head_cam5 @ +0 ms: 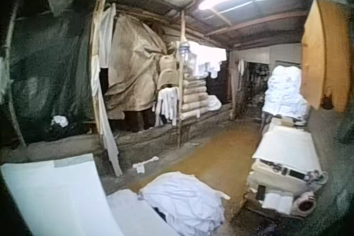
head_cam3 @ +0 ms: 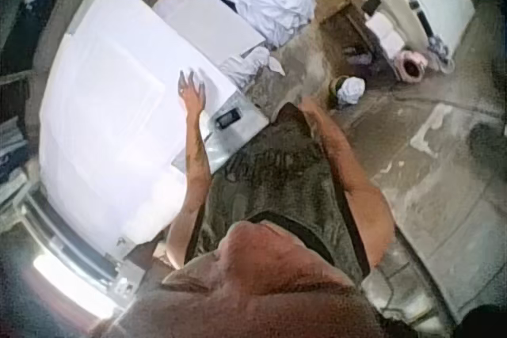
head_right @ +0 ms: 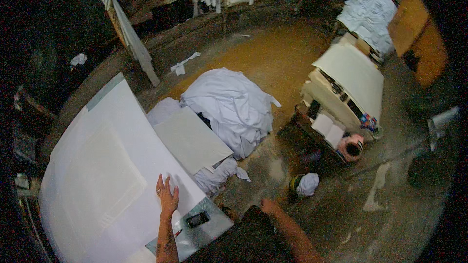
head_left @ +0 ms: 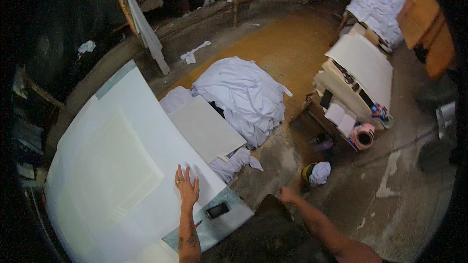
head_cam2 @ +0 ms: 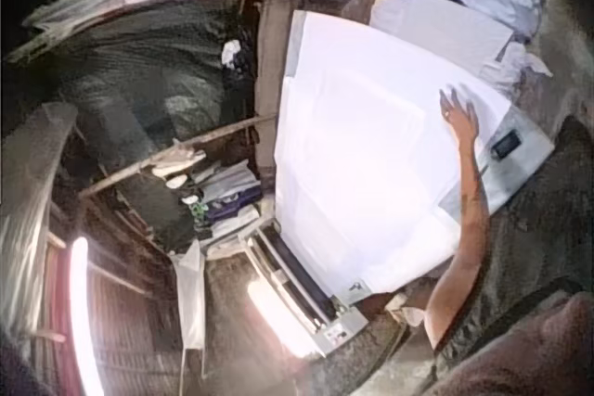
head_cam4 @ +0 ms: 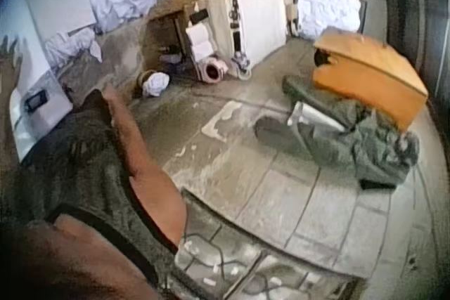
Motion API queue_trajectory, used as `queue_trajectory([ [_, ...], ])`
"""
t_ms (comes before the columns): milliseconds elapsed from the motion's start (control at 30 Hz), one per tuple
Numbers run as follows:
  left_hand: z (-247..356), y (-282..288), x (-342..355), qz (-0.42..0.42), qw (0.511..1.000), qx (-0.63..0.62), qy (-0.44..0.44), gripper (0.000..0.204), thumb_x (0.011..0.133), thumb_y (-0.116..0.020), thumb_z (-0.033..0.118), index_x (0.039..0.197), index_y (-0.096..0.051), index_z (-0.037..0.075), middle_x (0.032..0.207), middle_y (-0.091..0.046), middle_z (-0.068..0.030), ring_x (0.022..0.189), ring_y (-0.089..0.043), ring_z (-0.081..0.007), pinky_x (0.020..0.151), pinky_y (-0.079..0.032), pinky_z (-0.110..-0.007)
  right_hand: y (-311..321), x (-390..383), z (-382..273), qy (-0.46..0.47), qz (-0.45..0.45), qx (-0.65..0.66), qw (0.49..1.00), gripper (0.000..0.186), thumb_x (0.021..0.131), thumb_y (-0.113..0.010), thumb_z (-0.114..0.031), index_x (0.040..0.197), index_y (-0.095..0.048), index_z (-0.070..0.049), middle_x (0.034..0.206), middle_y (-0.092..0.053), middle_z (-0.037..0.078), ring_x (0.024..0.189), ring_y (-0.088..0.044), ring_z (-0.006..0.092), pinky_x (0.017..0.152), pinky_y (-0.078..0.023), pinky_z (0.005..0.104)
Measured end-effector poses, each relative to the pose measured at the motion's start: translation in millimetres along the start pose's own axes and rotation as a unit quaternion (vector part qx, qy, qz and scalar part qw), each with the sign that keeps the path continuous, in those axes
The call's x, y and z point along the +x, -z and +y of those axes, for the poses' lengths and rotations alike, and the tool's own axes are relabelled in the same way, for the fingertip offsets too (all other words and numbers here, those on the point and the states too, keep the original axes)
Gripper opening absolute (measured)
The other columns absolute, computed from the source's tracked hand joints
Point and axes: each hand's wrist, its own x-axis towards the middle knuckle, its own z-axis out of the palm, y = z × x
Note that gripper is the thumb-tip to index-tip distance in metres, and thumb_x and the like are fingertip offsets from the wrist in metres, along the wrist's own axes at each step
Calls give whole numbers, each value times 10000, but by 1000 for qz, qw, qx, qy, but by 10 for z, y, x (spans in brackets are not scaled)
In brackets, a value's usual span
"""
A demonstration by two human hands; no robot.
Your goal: The person operates a heat press machine and uses shears to cut large white fabric sheets on a work table. They repeatedly feed the fabric through the machine, trim edges, and stack the cut pieces.
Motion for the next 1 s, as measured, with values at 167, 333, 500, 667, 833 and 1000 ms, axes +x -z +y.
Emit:
queue_trajectory([
  [167, 41, -74, 267, -94, 992, 19, 85, 452, 879, -607, 158, 1301, -514, 25, 1426, -376, -223, 1275, -356, -439, 1061, -307, -531, 432, 1520, -1518, 263, 54, -27, 963, 488, 876, -560, -232, 1323, -476, -54, 1159, -608, 245, 1060, -598, 392, 874, -482, 483],
  [333, 200, -170, 162, -63, 989, 52, 126, 430, 878, -593, 114, 1290, -518, 15, 1402, -386, -252, 1249, -380, -440, 1045, -323, -541, 243, 2836, -2920, 300, -54, -144, 941, 539, 869, -581, -205, 1359, -402, -68, 1201, -556, 236, 1095, -568, 410, 912, -471, 529],
  [500, 304, -182, 260, -84, 980, 94, 154, 464, 909, -570, 145, 1350, -480, 31, 1418, -369, -276, 1273, -371, -446, 1041, -338, -538, -187, 3533, -3813, 319, -110, -69, 939, 618, 876, -590, -288, 1413, -353, -94, 1268, -504, 234, 1132, -553, 411, 925, -462, 539],
  [667, 314, -294, 180, -66, 970, 100, 212, 517, 876, -584, 65, 1379, -467, 51, 1424, -369, -269, 1261, -384, -447, 1032, -355, -533, -547, 3927, -4388, 247, -32, 76, 965, 764, 841, -622, -446, 1444, -320, -87, 1350, -452, 216, 1209, -503, 386, 963, -437, 539],
  [833, 300, -414, -10, -34, 965, 91, 242, 534, 870, -581, 30, 1390, -463, 64, 1444, -345, -265, 1263, -375, -449, 1022, -371, -520, -698, 4107, -4642, 258, 30, -71, 963, 851, 789, -651, -453, 1448, -299, -45, 1382, -435, 198, 1226, -488, 361, 992, -401, 533],
  [1000, 357, -367, -64, -37, 960, 110, 256, 529, 875, -594, 23, 1386, -458, 43, 1443, -340, -270, 1270, -379, -443, 1016, -380, -517, -760, 4200, -4676, 234, -3, -108, 966, 878, 788, -666, -460, 1454, -276, -42, 1371, -449, 178, 1197, -505, 318, 943, -427, 503],
])
